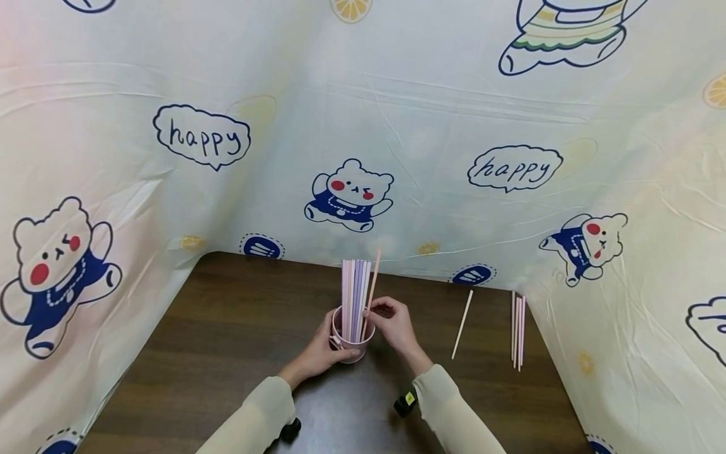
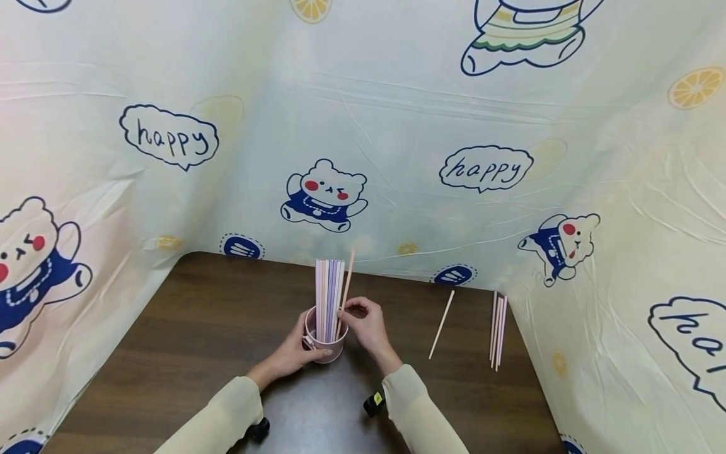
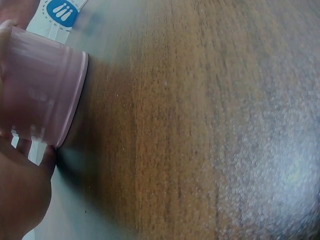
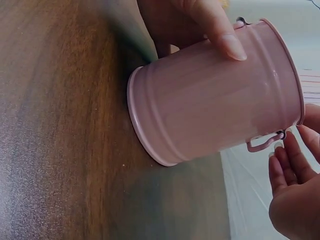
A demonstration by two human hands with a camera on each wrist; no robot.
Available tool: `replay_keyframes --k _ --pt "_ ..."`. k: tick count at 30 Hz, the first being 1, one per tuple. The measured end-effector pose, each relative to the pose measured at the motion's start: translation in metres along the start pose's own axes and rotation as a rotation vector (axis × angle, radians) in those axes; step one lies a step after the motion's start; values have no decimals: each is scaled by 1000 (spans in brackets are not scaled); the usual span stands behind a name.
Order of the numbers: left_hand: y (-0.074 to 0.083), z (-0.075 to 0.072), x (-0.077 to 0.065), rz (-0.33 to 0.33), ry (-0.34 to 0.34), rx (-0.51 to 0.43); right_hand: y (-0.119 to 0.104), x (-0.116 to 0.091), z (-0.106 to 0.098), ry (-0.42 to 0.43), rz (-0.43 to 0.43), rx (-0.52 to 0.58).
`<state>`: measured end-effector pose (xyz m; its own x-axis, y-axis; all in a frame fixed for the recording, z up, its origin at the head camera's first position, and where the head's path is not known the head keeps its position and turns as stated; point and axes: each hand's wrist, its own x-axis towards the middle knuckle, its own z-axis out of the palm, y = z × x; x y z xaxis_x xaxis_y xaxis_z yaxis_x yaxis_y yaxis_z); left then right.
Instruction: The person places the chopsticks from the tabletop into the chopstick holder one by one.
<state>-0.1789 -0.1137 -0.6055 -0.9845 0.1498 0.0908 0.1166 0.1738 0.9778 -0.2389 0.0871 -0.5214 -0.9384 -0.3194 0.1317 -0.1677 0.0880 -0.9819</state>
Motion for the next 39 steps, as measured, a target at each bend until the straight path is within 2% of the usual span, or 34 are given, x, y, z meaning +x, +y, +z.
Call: replay_keyframes --k 5,13,21,25,28,34,39 --pt "-1 1 1 26 10 0 -1 0 -1 -21 13 -6" --pt "-1 1 -1 20 6 -6 -6 0 -2 -63 26 -26" --pt "0 0 -1 -17 -4 -2 -11 3 -2 -72 21 -45" --pt "0 0 0 -11 -4 0 -15 4 -5 -75 8 -76" --pt "-2 0 1 5 0 7 -20 6 -12 -58 -15 -111" --pt "-4 0 0 61 12 10 -2 24 -40 48 -38 -185" --pt "-2 0 0 33 7 11 -4 37 -70 119 -46 -306"
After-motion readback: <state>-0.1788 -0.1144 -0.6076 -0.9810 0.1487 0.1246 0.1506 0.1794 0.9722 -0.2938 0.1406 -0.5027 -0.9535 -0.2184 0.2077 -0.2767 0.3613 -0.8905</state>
